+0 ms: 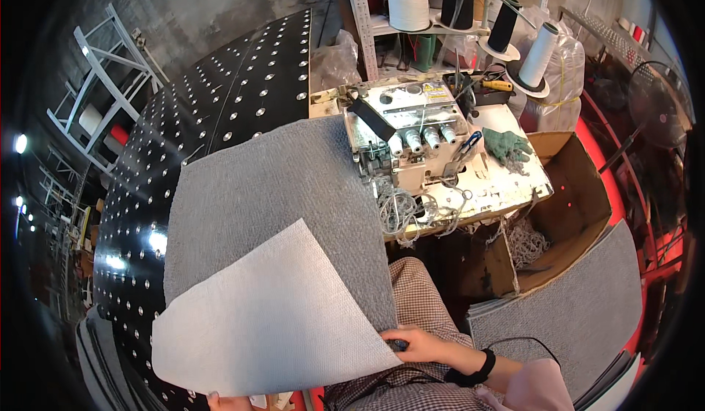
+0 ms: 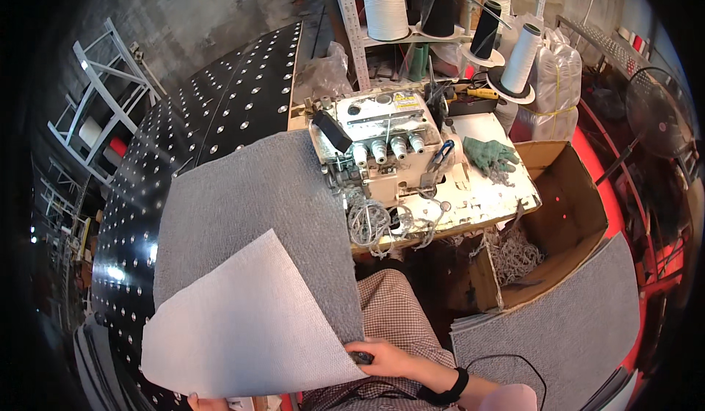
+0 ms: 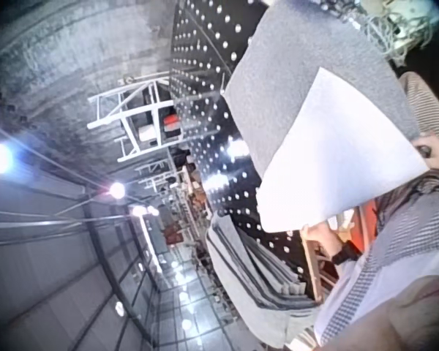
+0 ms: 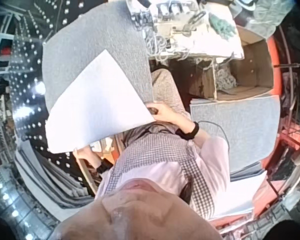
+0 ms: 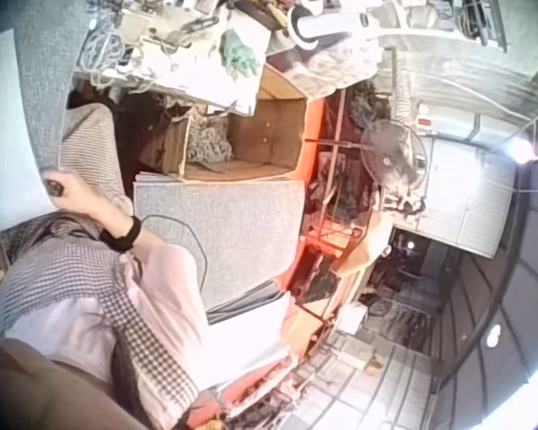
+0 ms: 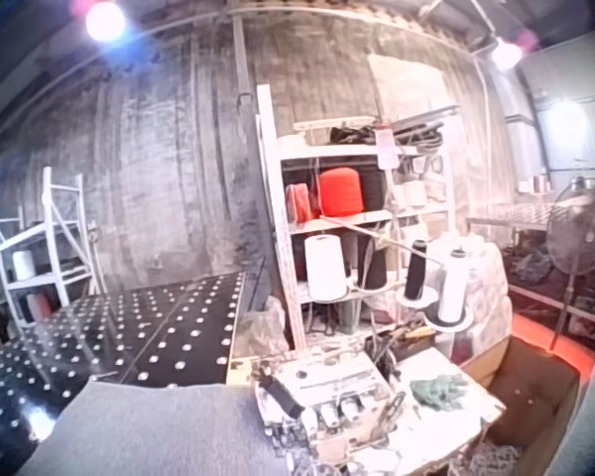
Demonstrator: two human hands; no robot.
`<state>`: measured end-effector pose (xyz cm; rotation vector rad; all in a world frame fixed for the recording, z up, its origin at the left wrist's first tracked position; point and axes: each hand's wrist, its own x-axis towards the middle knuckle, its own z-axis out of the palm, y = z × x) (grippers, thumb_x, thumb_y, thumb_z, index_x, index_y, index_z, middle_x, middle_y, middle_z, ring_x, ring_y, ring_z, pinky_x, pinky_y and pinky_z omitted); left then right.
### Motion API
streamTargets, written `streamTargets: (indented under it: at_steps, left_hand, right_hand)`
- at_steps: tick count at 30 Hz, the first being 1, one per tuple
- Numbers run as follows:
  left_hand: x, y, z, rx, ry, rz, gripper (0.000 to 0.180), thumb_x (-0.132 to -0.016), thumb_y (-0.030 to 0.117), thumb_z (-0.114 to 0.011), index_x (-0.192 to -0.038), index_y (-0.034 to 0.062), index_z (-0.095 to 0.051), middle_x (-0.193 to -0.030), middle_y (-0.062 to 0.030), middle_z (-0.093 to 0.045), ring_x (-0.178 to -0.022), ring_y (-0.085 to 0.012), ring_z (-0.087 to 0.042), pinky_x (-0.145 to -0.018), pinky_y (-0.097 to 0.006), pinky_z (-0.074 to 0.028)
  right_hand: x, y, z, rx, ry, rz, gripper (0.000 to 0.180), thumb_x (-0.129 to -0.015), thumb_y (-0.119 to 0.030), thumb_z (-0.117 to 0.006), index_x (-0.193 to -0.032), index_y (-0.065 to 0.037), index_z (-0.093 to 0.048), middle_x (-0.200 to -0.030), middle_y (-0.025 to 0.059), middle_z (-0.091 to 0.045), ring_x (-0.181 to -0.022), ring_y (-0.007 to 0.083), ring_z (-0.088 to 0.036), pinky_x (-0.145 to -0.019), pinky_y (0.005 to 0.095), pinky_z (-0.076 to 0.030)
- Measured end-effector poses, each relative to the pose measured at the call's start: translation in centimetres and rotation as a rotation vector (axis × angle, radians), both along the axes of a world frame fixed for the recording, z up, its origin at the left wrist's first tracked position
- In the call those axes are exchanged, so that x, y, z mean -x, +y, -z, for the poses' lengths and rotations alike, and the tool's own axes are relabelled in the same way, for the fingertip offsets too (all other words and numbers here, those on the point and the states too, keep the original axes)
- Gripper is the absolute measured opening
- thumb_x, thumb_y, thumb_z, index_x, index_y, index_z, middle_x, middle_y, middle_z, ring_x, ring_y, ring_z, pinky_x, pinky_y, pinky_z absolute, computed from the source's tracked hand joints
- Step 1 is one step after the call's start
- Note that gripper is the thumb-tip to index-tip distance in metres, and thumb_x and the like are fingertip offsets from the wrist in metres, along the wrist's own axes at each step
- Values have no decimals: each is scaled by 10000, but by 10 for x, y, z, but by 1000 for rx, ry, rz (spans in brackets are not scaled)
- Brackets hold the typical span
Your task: Using a commercial overlock sewing machine to edge fabric panels.
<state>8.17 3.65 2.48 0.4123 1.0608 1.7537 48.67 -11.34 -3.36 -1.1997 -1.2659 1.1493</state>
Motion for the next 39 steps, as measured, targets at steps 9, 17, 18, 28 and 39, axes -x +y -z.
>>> streamTargets:
  at_steps: [9, 17, 18, 28, 39]
  left_hand:
    - [-39, 61, -12, -111, -237, 183, 608, -868, 429, -421, -1309, 23, -320, -1350, -149, -337, -1223, -326, -326, -999, -450, -268]
    - [-75, 101, -17, -100, -155, 326, 575, -863, 403, -465, -1279, 19, -364, -1292, -146, -414, -1156, -296, -417, -954, -415, -342]
    - [-77, 104, -18, -110, -139, 372, 555, -863, 393, -467, -1262, 16, -387, -1271, -141, -438, -1142, -293, -432, -948, -412, -349]
    - [-94, 165, -4, -63, -92, 498, 488, -827, 315, -506, -1188, -10, -458, -1186, -140, -513, -1066, -280, -491, -931, -391, -374]
    - [-153, 231, -22, -28, -49, 595, 505, -808, 288, -502, -1200, -24, -433, -1196, -159, -496, -1077, -301, -483, -913, -417, -387]
  right_hand:
    - [7, -16, -17, 130, 58, -267, 251, -766, -66, -606, -1003, 16, -594, -853, 163, -620, -798, 218, -606, -694, 315, -470]
    - [26, -31, 4, 94, 234, -186, 324, -807, -105, -603, -1105, 12, -551, -1007, 145, -617, -861, 202, -604, -778, 286, -473]
    - [26, -32, 6, 112, 248, -162, 364, -807, -121, -613, -1143, -2, -537, -1048, 139, -609, -903, 198, -600, -812, 282, -467]
    - [20, -34, 14, 131, 267, -100, 342, -803, -105, -607, -1122, 3, -547, -1017, 137, -616, -883, 195, -602, -794, 281, -467]
    - [-7, -19, 9, 206, 262, -21, 315, -798, -86, -598, -1096, 9, -558, -980, 134, -624, -859, 192, -605, -772, 279, -468]
